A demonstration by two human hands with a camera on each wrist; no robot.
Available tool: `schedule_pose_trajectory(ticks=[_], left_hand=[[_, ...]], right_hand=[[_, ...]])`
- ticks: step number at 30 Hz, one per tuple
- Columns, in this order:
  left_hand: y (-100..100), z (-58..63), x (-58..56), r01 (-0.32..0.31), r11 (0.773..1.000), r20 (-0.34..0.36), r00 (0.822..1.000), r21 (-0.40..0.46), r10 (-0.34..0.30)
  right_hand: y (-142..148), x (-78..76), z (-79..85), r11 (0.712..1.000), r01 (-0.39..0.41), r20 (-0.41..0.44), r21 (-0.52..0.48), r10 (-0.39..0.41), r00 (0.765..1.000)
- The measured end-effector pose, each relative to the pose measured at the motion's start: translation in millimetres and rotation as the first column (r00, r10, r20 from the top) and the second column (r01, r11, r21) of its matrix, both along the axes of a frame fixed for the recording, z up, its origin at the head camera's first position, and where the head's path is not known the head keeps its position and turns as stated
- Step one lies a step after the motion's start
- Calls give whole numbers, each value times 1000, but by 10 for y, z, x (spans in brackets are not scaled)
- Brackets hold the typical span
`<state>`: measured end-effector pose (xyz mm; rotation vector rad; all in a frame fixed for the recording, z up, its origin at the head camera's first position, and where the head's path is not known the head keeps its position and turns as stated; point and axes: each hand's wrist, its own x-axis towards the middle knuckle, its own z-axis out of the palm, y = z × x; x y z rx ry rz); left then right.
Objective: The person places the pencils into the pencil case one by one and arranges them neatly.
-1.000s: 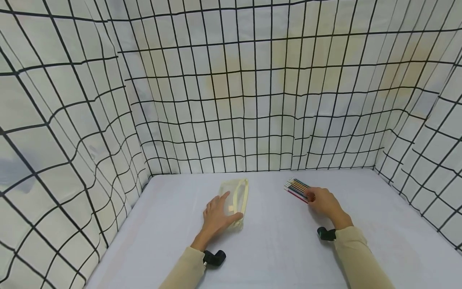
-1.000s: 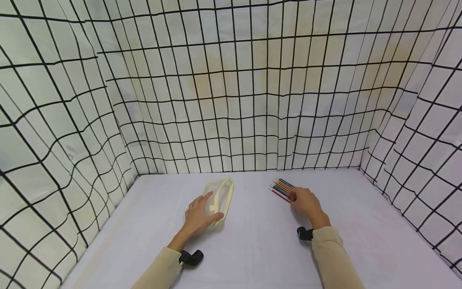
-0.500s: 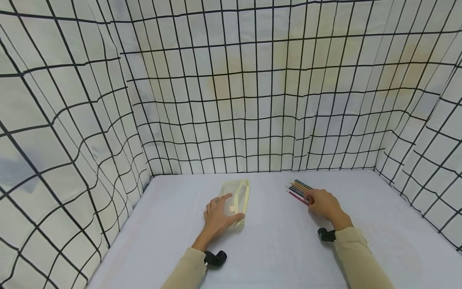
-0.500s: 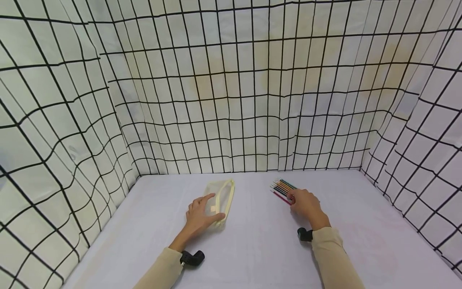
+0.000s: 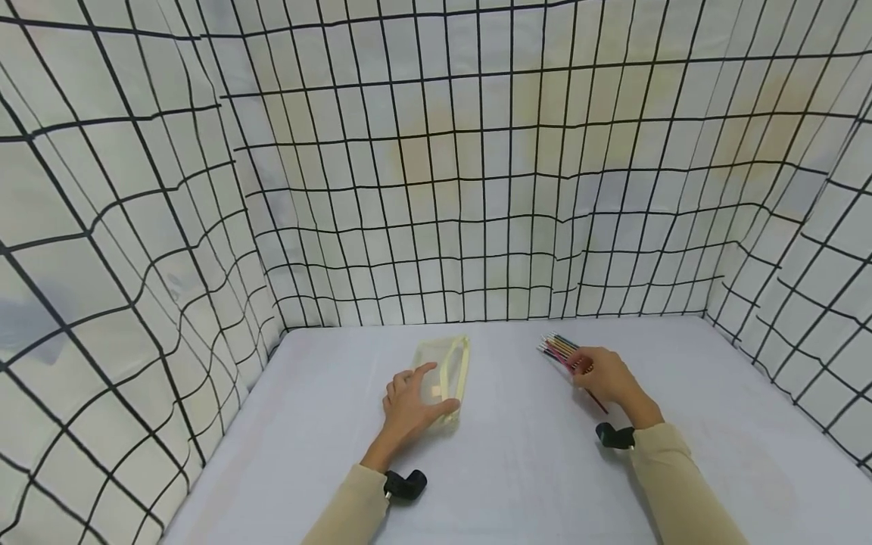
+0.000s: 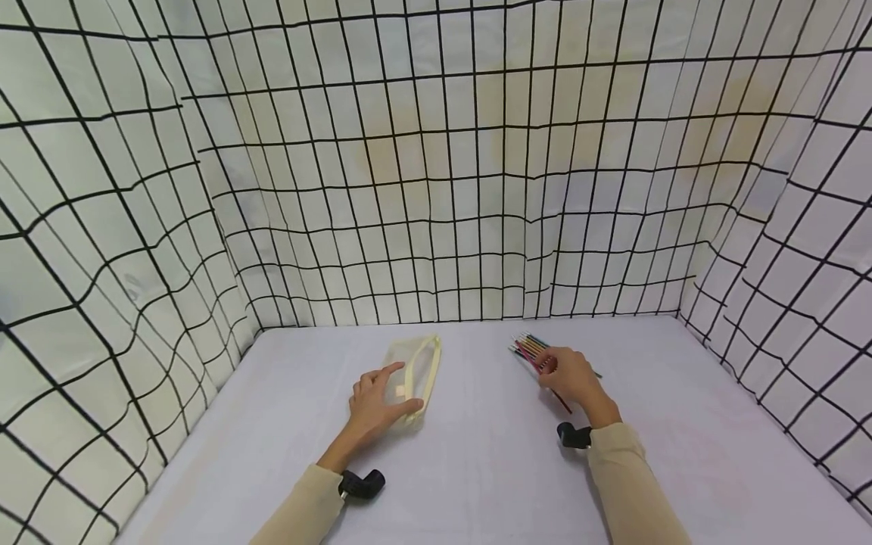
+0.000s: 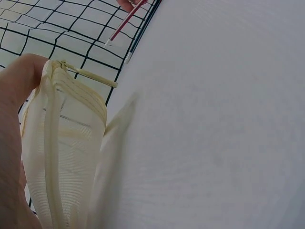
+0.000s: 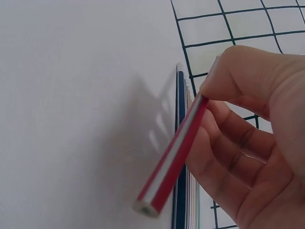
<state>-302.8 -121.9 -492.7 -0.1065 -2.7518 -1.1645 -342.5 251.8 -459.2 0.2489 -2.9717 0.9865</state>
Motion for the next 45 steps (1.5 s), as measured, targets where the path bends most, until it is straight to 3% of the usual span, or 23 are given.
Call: schedule_pose_trajectory(ticks=[9,16,22,31,45], left_hand=[[17,5,4,-6,1000,9,1000,-2,6],[-4,42,14,-4,1000,21,1000,3,4],[-11,57,15,-2,1000,19,1000,28,1],[-6,39,14,-2,999,20,1000,33,1],[-3,19,4,-14,1000,15,1000,16,14]], right_hand=[[-12,-26,-37,983,7,54,-182,3,999],[-105,-17,-25,916,5,107,-401,42,993],[-246,-17,-11,861,4,138,-509,77,987],[-576,31,-32,794,53,180,-606,71,981],[-1334,-6,-63,765,151,336,-626,89,938]])
